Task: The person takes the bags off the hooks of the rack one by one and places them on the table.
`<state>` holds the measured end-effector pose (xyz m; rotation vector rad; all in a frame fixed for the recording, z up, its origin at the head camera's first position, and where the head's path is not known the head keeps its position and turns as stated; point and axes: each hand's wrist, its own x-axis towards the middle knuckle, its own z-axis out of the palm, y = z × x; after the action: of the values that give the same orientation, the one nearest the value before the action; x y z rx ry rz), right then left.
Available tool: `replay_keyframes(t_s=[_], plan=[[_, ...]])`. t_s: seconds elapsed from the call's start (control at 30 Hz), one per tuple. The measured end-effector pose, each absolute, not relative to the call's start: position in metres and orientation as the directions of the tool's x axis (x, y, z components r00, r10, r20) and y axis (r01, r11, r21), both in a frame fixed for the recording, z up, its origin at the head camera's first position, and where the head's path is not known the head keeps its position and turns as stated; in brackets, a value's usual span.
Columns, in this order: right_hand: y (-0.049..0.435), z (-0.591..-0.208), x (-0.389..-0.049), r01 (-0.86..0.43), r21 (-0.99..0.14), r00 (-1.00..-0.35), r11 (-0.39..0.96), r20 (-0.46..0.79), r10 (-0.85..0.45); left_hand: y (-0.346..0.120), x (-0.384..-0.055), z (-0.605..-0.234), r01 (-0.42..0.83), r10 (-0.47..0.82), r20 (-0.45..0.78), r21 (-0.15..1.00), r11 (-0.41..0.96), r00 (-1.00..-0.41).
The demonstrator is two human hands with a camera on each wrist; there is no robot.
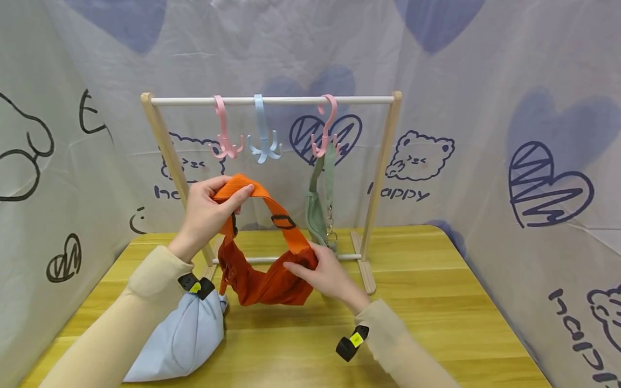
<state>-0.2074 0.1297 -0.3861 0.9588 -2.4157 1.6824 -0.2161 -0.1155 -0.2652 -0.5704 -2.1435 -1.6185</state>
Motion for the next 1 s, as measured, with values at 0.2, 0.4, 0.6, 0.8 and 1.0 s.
replay_keyframes(t_s=[0.2, 0.4, 0.6, 0.8, 1.0], plan=[[0.128, -0.395, -0.201, -0.545, -0.824, -0.804, 0.155, 0.460, -0.377, -0.123, -0.223, -0.276, 0.473, 0.076, 0.473, 0.829, 0.297, -0.878], [0.129, -0.400, -0.195, -0.565, -0.821, -0.798, 0.078, 0.520, -0.305, -0.129, -0.229, -0.288, 0.390, 0.131, 0.371, 0.818, 0.423, -0.919], [0.131, -0.399, -0.192, -0.580, -0.815, -0.787, 0.012, 0.555, -0.270, -0.137, -0.232, -0.305, 0.317, 0.188, 0.255, 0.751, 0.579, -0.948], [0.130, -0.395, -0.189, -0.552, -0.834, -0.815, 0.016, 0.535, -0.222, -0.146, -0.230, -0.321, 0.326, 0.298, 0.162, 0.676, 0.661, -0.941], [0.128, -0.393, -0.188, -0.548, -0.834, -0.826, 0.056, 0.530, -0.189, -0.152, -0.221, -0.333, 0.444, 0.424, 0.183, 0.589, 0.675, -0.887]])
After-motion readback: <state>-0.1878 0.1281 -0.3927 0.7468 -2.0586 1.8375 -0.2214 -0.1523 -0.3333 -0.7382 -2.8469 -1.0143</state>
